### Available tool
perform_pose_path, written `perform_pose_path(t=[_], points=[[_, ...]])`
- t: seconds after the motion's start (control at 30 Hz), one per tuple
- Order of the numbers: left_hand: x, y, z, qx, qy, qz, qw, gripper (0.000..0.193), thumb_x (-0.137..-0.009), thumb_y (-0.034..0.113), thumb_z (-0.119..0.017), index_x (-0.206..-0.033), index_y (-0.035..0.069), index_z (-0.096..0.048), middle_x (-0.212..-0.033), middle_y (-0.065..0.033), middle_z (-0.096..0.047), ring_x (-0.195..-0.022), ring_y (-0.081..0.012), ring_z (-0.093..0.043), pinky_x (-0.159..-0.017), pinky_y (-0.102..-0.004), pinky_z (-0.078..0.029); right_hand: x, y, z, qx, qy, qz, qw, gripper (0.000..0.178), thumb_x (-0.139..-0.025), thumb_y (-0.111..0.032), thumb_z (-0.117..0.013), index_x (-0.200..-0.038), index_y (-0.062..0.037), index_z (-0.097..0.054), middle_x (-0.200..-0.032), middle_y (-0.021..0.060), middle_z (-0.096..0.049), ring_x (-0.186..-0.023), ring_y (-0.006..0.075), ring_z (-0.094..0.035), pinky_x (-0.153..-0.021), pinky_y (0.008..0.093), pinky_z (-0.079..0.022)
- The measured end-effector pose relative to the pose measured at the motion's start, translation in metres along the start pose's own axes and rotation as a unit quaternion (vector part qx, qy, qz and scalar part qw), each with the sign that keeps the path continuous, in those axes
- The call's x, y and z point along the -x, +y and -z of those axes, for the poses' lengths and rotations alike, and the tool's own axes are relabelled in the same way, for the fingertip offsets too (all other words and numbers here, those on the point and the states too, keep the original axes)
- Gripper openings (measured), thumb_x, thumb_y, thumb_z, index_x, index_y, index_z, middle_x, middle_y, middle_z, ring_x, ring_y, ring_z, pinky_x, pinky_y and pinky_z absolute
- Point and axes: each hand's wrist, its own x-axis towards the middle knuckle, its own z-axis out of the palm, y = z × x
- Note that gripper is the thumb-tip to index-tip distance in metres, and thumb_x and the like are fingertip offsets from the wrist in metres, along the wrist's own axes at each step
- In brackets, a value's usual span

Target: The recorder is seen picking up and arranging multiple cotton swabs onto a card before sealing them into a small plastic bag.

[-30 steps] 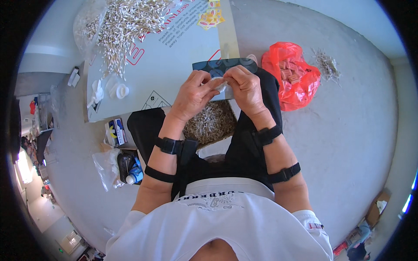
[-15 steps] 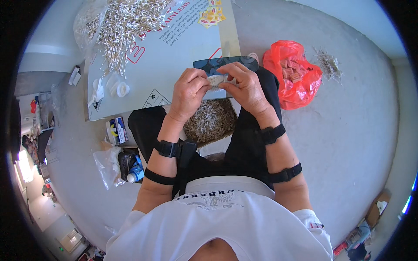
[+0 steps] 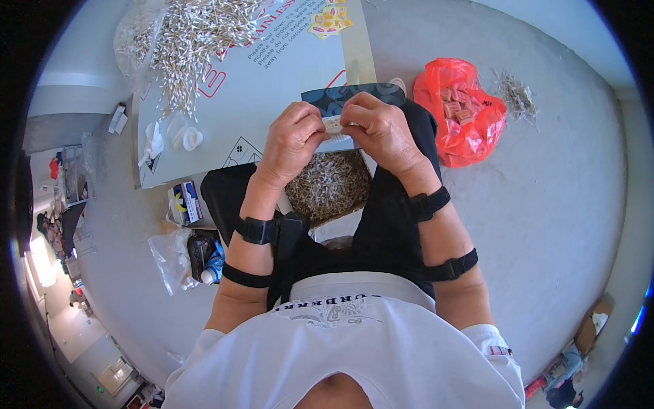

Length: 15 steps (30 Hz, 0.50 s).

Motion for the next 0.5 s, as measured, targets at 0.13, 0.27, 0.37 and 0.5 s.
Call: perform_pose_path(t=[0.13,0.27,0.37,0.5], points=[[-0.005,0.003,0.006,-0.054,0.0,-0.05,0.997,0.023,-0.06,-0.004,-0.075,-0.072,0.0,-0.057,-0.084,-0.0073,-0.059,-0.078,-0.0271,-0.059,-0.065,-0.0362,-0.05,-0.004,-0.007,0.004,0.017,0.005,0.041,0.999,0.014,-0.071,-0.003,-0.072,-0.079,-0.004,-0.061,-0.09,0.0058,-0.063,-0.078,0.0274,-0.064,-0.065,0.0345,-0.052],[-0.008,0.005,0.008,-0.105,-0.05,-0.062,0.991,0.021,-0.062,-0.003,-0.073,-0.071,0.0,-0.054,-0.08,-0.0085,-0.057,-0.077,-0.0295,-0.057,-0.065,-0.0386,-0.049,-0.009,-0.018,0.0,0.122,0.031,0.111,0.986,0.014,-0.067,-0.002,-0.069,-0.074,-0.0043,-0.057,-0.084,0.0063,-0.06,-0.079,0.0272,-0.061,-0.066,0.0367,-0.052],[-0.007,0.002,0.007,-0.106,-0.08,-0.056,0.99,0.014,-0.066,-0.002,-0.068,-0.069,0.002,-0.055,-0.077,-0.0078,-0.053,-0.08,-0.028,-0.055,-0.068,-0.038,-0.049,-0.007,-0.011,-0.004,0.16,0.012,0.128,0.979,0.016,-0.065,-0.002,-0.068,-0.074,-0.004,-0.055,-0.081,0.0074,-0.057,-0.078,0.0278,-0.059,-0.067,0.0373,-0.051],[-0.006,-0.003,0.008,-0.083,-0.027,-0.032,0.996,0.014,-0.066,-0.002,-0.068,-0.07,0.002,-0.055,-0.077,-0.008,-0.053,-0.08,-0.0285,-0.055,-0.067,-0.038,-0.049,-0.015,-0.006,-0.005,0.156,-0.002,0.124,0.98,0.02,-0.067,0.001,-0.071,-0.079,-0.0025,-0.055,-0.084,0.0091,-0.058,-0.081,0.03,-0.059,-0.068,0.0381,-0.051]])
